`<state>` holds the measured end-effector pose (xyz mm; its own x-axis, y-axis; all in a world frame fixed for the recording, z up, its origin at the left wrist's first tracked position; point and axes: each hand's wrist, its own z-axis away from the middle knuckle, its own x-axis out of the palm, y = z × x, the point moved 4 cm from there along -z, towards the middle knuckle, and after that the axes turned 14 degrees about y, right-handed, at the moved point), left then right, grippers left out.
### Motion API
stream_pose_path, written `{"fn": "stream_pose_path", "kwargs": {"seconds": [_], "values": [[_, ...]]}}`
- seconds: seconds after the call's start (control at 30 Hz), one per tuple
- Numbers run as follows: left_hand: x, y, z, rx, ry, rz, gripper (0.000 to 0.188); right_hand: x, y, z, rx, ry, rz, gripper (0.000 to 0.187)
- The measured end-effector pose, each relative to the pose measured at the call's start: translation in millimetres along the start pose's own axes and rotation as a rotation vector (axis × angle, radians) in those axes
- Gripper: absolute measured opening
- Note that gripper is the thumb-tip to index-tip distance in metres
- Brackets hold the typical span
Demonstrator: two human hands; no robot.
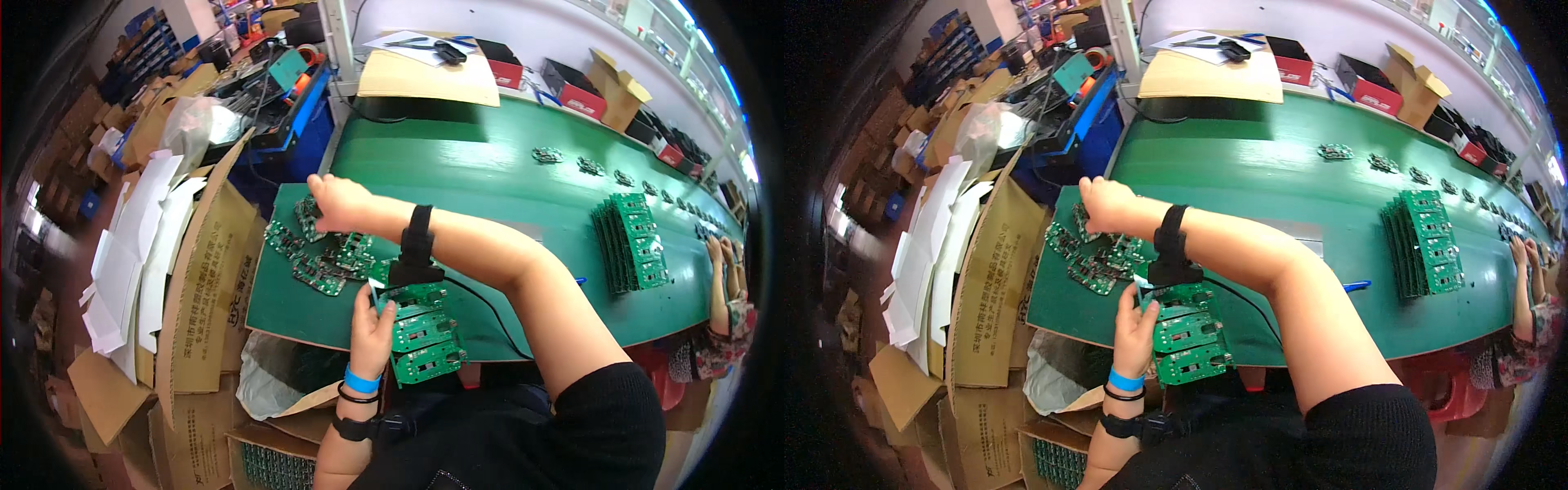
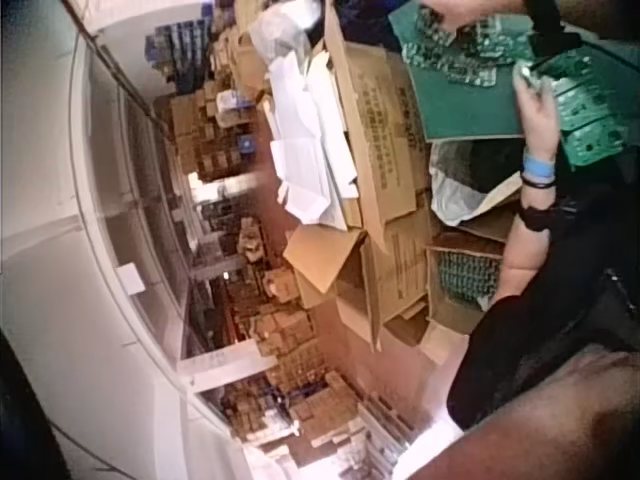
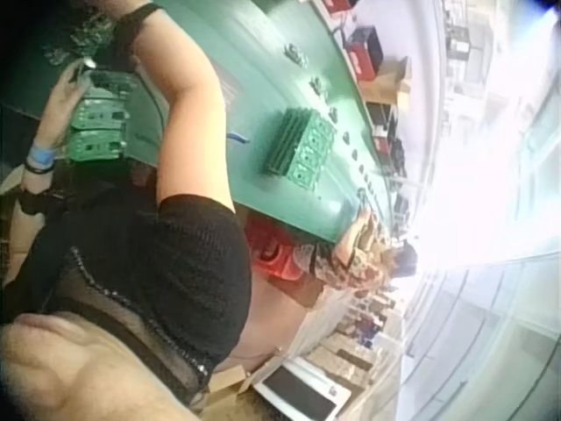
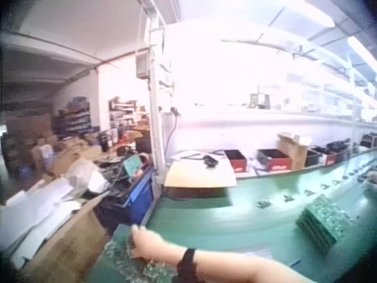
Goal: The person uses pliers to separate individual green circuit boards from larger panels. They hold the panel with one hand and use the pliers to snap the connecting tabs, then place the separated boards onto a pile on the table. The process is repeated for multiple panels throughout the clip.
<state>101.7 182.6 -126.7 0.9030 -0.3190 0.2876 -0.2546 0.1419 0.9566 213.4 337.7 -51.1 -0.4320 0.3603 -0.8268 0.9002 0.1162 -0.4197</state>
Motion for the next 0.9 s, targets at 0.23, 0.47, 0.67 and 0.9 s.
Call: {"fn": "stream_pose_path", "kwargs": {"seconds": [0.23,0.47,0.67,0.9], "values": [[0.6,-2.5,-1.4,-0.040,-0.009,0.052,0.040,-96.9,179.2,-9.2,0.192,0.104,0.290,0.054],[1.7,3.1,-3.6,-0.069,-0.035,0.078,0.038,-155.3,302.6,59.7,0.469,0.016,0.486,0.048],[-0.1,2.7,-1.5,-0.099,-0.019,0.005,0.023,-164.5,296.0,68.0,0.369,0.209,0.425,0.049],[0.1,9.6,-1.9,-0.037,-0.009,0.066,0.019,-214.5,128.3,168.5,0.229,-0.008,0.074,0.027]]}}
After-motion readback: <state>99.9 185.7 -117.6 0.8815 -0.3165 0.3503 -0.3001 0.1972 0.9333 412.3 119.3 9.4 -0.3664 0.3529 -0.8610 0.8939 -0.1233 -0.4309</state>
